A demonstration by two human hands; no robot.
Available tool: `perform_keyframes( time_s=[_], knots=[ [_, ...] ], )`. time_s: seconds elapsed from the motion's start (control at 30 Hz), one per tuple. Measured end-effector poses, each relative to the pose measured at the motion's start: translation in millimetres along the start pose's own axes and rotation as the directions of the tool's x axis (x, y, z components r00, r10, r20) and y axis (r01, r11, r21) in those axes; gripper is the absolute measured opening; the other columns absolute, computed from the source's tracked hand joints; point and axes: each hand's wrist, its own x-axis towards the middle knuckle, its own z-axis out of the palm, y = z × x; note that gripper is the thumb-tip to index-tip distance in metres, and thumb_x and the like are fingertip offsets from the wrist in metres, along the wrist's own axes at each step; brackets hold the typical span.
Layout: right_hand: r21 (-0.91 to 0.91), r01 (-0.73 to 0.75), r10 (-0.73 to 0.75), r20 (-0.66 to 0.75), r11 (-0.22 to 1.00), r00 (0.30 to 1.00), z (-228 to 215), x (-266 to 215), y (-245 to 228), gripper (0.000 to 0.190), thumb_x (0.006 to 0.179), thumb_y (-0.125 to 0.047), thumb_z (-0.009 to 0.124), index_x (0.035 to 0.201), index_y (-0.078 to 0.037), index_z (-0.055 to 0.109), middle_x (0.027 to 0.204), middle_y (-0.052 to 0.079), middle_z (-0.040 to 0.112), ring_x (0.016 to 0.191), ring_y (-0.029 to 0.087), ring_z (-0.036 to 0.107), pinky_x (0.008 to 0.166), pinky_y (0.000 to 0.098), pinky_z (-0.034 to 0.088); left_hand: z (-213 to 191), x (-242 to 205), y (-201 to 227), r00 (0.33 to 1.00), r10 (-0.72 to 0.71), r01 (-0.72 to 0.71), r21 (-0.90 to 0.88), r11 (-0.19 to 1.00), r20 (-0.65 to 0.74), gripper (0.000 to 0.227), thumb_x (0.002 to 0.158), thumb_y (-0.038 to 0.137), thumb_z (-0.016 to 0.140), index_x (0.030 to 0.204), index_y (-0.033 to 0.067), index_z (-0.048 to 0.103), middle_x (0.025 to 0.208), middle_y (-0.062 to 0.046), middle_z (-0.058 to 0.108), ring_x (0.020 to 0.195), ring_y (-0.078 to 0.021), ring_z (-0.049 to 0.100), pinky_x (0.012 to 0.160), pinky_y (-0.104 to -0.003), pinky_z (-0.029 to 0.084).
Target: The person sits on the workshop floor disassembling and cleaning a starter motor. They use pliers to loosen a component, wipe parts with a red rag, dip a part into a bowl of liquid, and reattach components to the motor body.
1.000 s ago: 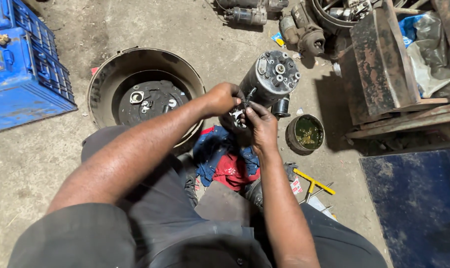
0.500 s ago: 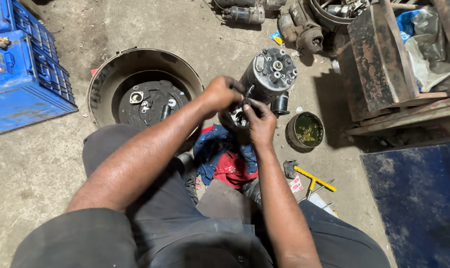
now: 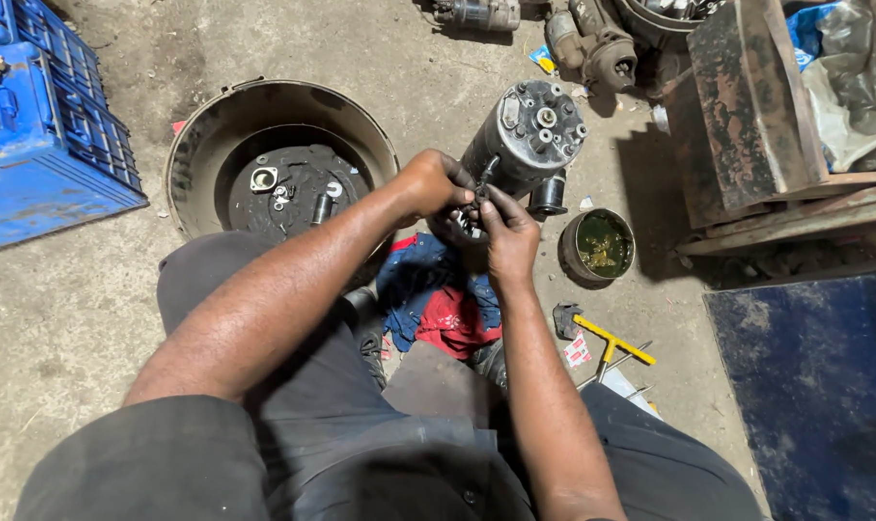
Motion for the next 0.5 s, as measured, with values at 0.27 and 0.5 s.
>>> perform_keyframes(
  time_s=[0.27, 0.5],
  knots=[
    [-0.054, 0.094, -0.098, -0.065, 0.994, 0.993, 5, -8, -2, 0.031, 0.099, -0.003, 0.071, 0.128, 0.005, 0.068, 0.113, 0.01, 0.074, 0.097, 0.013, 0.069, 0.088, 0.0279, 0.057, -1, 0, -7, 0.999, -0.028, 0.027, 0.032, 0.999, 0.022, 0.014, 0.081, 0.011, 0.085, 0.091, 0.0023, 0.081, 0.079, -0.006, 0.077, 0.066, -0.0126, 0.068, 0.062, -0.031, 0.056],
    [0.003, 0.099, -0.098, -0.057, 0.995, 0.994, 17, -19, -10, 0.049, 0.089, 0.002, 0.075, 0.135, 0.003, 0.057, 0.124, 0.014, 0.069, 0.112, 0.016, 0.068, 0.098, 0.0303, 0.057, 7, -7, -9, 0.997, -0.063, 0.06, -0.099, 0.993, -0.033, 0.019, 0.08, 0.014, 0.085, 0.091, -0.0005, 0.078, 0.079, -0.008, 0.077, 0.065, -0.0137, 0.068, 0.06, -0.032, 0.057]
  ],
)
